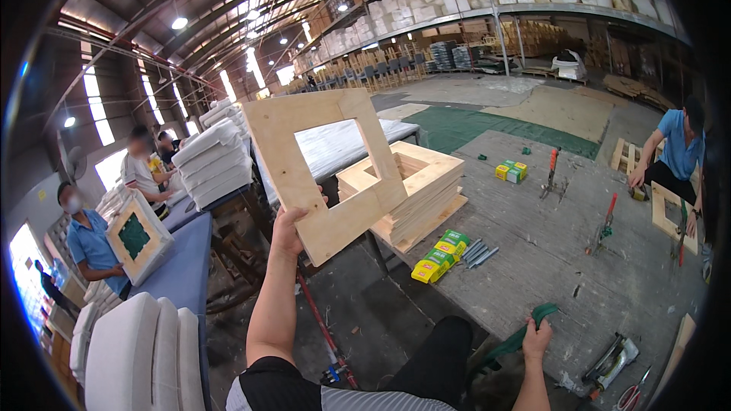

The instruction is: The person assembles a cushion frame by attaching green webbing straps to a wooden board using a pneumatic staple gun. They position and staple straps in a crisscross pattern, then switch to a frame with a central cutout and continue attaching straps along the edges.

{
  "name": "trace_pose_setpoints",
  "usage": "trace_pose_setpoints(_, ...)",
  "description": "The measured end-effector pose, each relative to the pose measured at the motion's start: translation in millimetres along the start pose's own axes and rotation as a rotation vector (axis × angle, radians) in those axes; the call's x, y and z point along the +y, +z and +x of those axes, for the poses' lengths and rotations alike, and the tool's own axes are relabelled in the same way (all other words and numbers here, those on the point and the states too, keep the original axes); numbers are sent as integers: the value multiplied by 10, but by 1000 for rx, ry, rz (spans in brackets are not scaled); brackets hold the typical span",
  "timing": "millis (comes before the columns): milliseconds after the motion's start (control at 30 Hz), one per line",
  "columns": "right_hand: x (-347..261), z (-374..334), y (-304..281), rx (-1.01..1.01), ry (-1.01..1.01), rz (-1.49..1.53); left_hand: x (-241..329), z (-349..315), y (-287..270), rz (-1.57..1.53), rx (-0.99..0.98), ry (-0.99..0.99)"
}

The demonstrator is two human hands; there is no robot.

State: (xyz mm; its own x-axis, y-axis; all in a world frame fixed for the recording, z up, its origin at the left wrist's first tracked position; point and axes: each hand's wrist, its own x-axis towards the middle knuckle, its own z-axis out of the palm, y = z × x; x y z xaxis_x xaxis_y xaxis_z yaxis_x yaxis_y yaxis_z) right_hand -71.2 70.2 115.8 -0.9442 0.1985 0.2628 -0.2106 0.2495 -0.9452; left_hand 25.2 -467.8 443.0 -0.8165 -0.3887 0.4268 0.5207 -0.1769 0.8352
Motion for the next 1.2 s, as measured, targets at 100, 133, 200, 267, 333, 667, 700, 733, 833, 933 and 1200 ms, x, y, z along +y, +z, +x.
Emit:
trace_pose_setpoints(100, 127, 124, -85, 23, 59, 176, -63, 63, 56, -38, -4, 30)
trace_pose_setpoints(133, 165, 210, -173, 52, 88, 286, -76, 121, 112, -67, -22, 40)
trace_pose_setpoints(200, 144, 138, -142, 74, 224, 518, -78, 66, 67, -69, 0, 34)
trace_pose_setpoints(267, 70, -46, -232, 135, 382, 751, -86, -14, 26, -69, 38, 40)
trace_pose_setpoints(333, 62, -268, -342, 156, 417, 799, -80, -7, 69, -75, 53, 46)
trace_pose_setpoints(667, -221, -1014, -639, 94, 473, 782, -363, -125, 806, -143, -75, -84)
trace_pose_setpoints(700, -221, -1017, -628, 86, 470, 778, -431, -126, 905, -122, -104, -99)
trace_pose_setpoints(733, -220, -1032, -611, 79, 466, 772, -507, -121, 1009, -102, -135, -115)
trace_pose_setpoints(833, -257, -1123, -547, 38, 503, 766, -790, -137, 1250, -62, -196, -157)
trace_pose_setpoints(933, -231, -1180, -566, 3, 516, 759, -1178, -184, 1620, -85, -256, -204)
trace_pose_setpoints(1200, -302, -1363, -638, 36, 510, 739, -2343, -608, 2564, 292, -387, 4)
